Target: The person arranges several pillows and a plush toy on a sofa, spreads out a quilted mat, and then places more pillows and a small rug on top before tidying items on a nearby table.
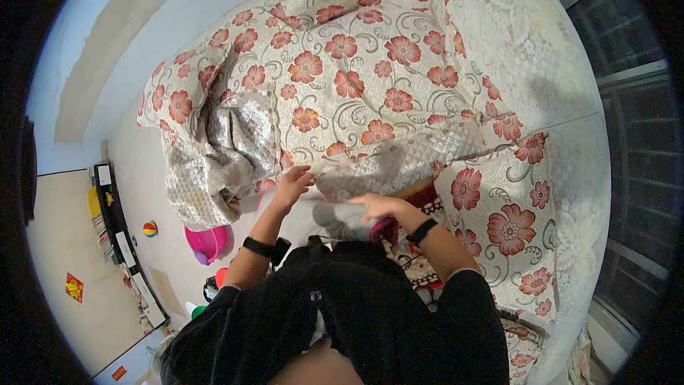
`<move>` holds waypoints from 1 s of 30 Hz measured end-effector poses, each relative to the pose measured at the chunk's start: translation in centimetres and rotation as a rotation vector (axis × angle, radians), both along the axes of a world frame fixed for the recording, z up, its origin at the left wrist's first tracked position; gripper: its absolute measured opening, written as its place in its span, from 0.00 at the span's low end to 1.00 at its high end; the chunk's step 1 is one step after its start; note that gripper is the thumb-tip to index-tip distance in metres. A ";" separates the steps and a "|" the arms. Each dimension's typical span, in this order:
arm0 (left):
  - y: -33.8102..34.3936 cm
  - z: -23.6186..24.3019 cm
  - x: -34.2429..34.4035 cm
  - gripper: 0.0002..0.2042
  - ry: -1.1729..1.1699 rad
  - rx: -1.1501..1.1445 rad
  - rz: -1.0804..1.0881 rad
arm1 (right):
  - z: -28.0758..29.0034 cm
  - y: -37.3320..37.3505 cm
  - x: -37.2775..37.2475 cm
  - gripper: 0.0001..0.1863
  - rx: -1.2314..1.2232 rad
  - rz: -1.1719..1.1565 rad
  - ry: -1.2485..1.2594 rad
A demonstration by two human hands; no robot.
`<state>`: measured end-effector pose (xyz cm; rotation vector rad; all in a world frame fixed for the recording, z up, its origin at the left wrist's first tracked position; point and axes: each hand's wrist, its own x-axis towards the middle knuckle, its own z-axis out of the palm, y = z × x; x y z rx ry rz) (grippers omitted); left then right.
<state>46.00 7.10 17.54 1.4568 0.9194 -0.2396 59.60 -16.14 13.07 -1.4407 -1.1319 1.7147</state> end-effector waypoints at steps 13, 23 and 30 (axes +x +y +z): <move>-1.6 5.2 5.8 0.18 -0.413 0.340 0.009 | 23.8 -8.8 18.4 0.32 0.544 -1.961 -0.452; -0.9 0.9 -1.8 0.21 -0.172 0.199 0.093 | 19.4 5.2 36.3 0.33 0.602 -1.664 -1.613; -0.4 -0.5 -6.0 0.20 -0.119 0.296 0.223 | -8.7 18.9 12.1 0.25 0.093 -0.308 -0.739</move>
